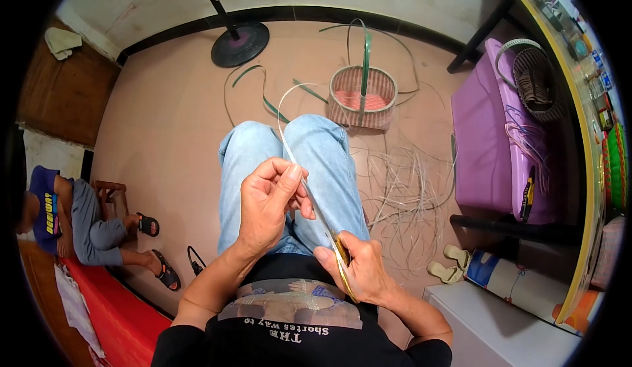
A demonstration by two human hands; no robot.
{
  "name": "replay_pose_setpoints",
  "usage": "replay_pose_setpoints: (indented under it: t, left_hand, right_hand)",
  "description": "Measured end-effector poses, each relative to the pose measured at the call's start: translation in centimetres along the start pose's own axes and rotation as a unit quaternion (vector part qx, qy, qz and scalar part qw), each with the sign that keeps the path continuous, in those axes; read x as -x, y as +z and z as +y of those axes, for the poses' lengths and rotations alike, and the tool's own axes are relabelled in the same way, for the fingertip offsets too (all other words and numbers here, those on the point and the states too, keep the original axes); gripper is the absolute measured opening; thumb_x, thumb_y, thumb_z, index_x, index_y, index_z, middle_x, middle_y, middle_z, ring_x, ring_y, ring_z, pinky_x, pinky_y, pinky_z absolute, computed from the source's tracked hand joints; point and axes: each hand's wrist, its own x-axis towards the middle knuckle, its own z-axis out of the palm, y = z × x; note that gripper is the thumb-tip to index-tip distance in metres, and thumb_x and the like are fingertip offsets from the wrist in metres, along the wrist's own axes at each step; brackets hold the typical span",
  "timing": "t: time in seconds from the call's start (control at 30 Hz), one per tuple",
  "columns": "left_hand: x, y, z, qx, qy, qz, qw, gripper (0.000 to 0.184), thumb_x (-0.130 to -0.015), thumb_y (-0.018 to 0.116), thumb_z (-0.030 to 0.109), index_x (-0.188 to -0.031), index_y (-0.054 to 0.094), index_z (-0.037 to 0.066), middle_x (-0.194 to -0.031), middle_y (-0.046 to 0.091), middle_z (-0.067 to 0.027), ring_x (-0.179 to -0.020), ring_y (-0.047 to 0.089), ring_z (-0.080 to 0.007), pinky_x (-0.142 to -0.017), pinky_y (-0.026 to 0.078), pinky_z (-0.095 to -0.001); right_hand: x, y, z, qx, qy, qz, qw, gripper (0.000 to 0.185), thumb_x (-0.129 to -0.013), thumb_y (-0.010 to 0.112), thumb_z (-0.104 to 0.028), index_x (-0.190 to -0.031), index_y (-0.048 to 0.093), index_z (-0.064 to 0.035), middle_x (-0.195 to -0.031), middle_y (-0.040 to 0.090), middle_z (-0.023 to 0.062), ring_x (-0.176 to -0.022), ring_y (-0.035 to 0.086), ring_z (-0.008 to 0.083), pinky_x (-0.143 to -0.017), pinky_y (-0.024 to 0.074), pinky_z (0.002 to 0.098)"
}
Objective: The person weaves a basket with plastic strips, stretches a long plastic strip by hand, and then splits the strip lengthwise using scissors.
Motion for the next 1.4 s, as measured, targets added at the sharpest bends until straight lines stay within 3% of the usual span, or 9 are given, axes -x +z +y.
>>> replay_pose_setpoints:
  t: [0.13, 0.63, 1.4]
  left_hand:
    - [0.0, 0.0, 0.2, 0.004, -0.003, -0.007, 1.0, 0.02, -0.098, 0.054, 0.016, -0.092, 0.055, -0.003, -0.072, 0.058, -0.0074, -0.057, 0.06, -0.0138, -0.053, 0.053, -0.0256]
    - [-0.4, -0.6, 0.5, 0.002, -0.023, -0.001, 1.0, 0.021, -0.099, 0.051, 0.017, -0.093, 0.056, -0.003, -0.071, 0.058, -0.0066, -0.056, 0.06, -0.0138, -0.053, 0.053, -0.0261]
    - [-0.2, 0.0, -0.5, -0.027, 0.009, -0.004, 1.0, 0.02, -0.099, 0.052, 0.018, -0.096, 0.055, -0.002, -0.074, 0.058, -0.006, -0.059, 0.062, -0.0134, -0.055, 0.053, -0.0249]
  right_hand:
    - [0.2, -0.4, -0.2, 0.008, 0.041, -0.039, 0.998, 0.038, -0.092, 0.061, -0.029, -0.068, 0.047, -0.0024, -0.057, 0.038, -0.0001, -0.056, 0.035, 0.0076, -0.047, 0.0322, 0.0282]
    - [0.1, -0.2, -0.3, 0.028, 0.025, -0.009, 0.999, 0.044, -0.09, 0.065, -0.026, -0.061, 0.042, -0.002, -0.051, 0.032, 0.0029, -0.051, 0.03, 0.0083, -0.042, 0.0294, 0.03]
    - [-0.1, -0.6, -0.7, 0.03, 0.024, -0.02, 0.999, 0.045, -0.092, 0.062, -0.03, -0.064, 0.043, -0.0014, -0.05, 0.036, 0.0042, -0.051, 0.032, 0.0092, -0.043, 0.0311, 0.0309]
